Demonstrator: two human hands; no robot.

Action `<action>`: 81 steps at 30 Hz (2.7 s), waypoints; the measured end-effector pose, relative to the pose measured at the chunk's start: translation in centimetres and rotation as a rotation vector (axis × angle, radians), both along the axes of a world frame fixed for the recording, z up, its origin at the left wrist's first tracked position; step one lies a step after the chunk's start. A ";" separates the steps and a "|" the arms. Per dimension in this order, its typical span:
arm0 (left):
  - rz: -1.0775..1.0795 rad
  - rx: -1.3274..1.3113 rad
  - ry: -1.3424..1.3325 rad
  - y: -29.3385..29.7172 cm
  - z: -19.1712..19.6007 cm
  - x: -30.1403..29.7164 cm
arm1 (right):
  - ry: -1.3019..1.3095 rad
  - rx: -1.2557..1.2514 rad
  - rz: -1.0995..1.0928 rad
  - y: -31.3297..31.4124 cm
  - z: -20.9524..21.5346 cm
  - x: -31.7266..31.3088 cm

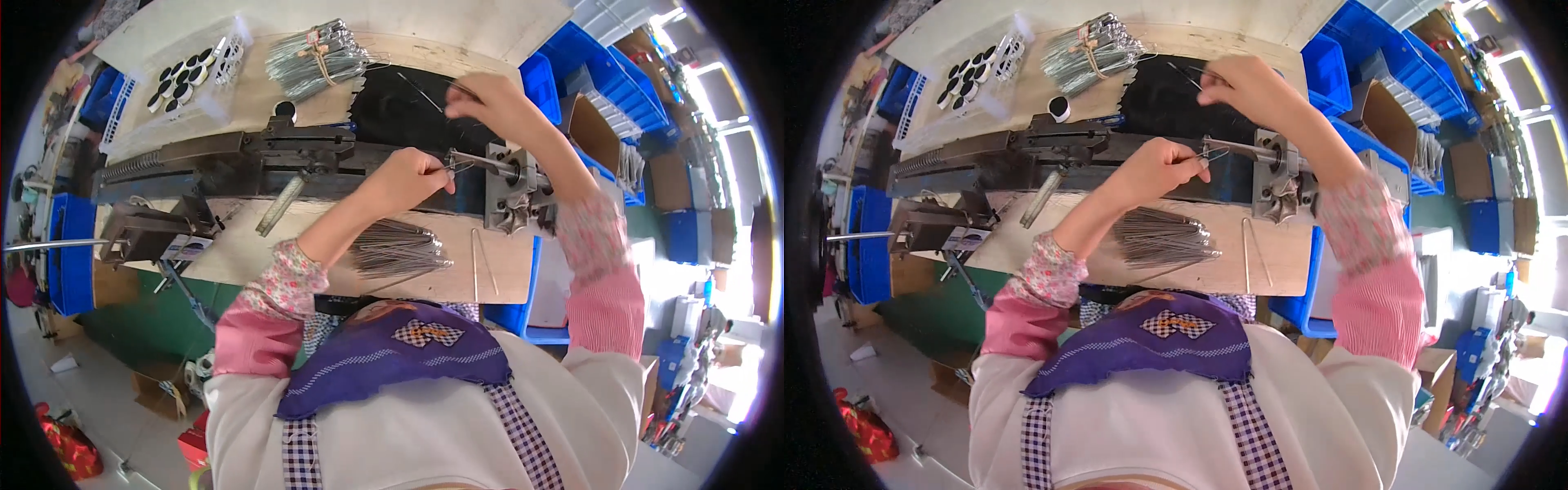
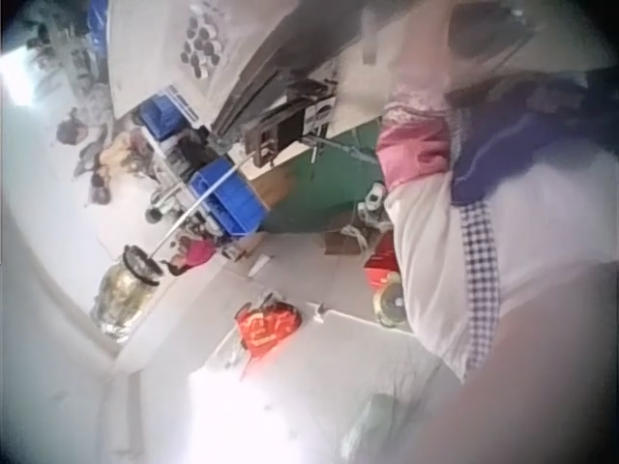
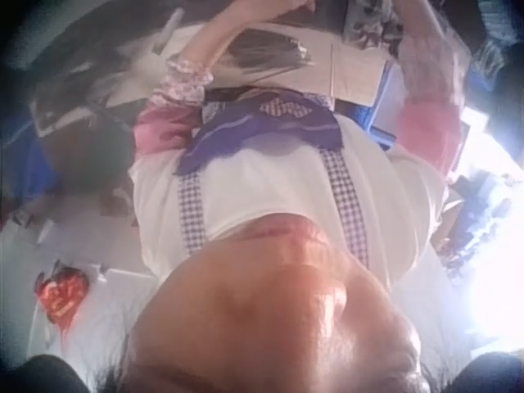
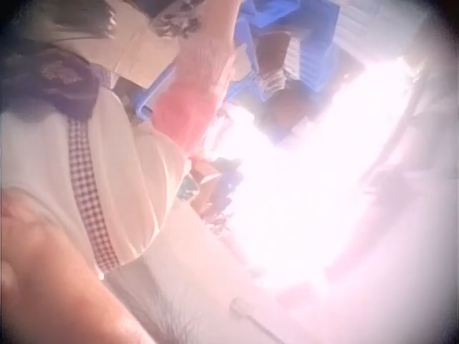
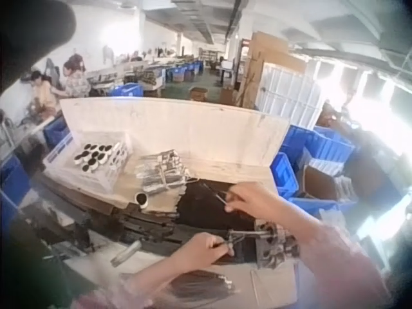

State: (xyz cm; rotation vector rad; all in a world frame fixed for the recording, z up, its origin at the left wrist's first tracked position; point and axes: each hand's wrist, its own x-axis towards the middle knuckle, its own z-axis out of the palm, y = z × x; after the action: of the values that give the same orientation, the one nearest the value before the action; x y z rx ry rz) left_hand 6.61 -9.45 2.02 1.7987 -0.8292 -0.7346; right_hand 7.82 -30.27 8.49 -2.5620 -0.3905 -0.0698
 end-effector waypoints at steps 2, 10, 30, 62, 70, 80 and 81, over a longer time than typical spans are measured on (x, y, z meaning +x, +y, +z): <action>-0.009 0.034 -0.036 -0.2 -0.4 0.7 | 0.116 0.120 -0.012 0.6 0.6 -3.3; -0.003 0.185 -1.465 5.6 5.4 3.5 | -0.462 -0.029 0.237 5.8 -3.2 -3.1; 0.399 -0.604 0.804 9.6 2.7 -4.9 | -0.241 0.231 0.242 9.3 -5.0 -0.6; 0.128 -0.556 0.887 1.1 0.1 -4.5 | 0.404 0.368 -0.105 3.4 -0.9 -16.4; 0.670 -0.628 0.720 0.2 -1.4 -4.7 | 0.056 0.437 -0.334 2.3 0.9 -16.6; 0.795 -0.683 0.662 0.2 -1.9 -4.8 | 0.059 0.182 0.175 6.2 -3.3 -1.6; 0.775 -0.696 0.664 0.4 -2.0 -4.8 | 0.059 0.177 0.183 6.1 -3.0 -1.6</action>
State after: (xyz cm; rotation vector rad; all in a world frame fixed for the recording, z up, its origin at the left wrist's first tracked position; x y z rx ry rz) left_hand 1.77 -9.03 0.05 0.9948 0.0944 -0.3931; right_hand 6.22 -24.18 5.52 -2.3378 -0.5679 0.0361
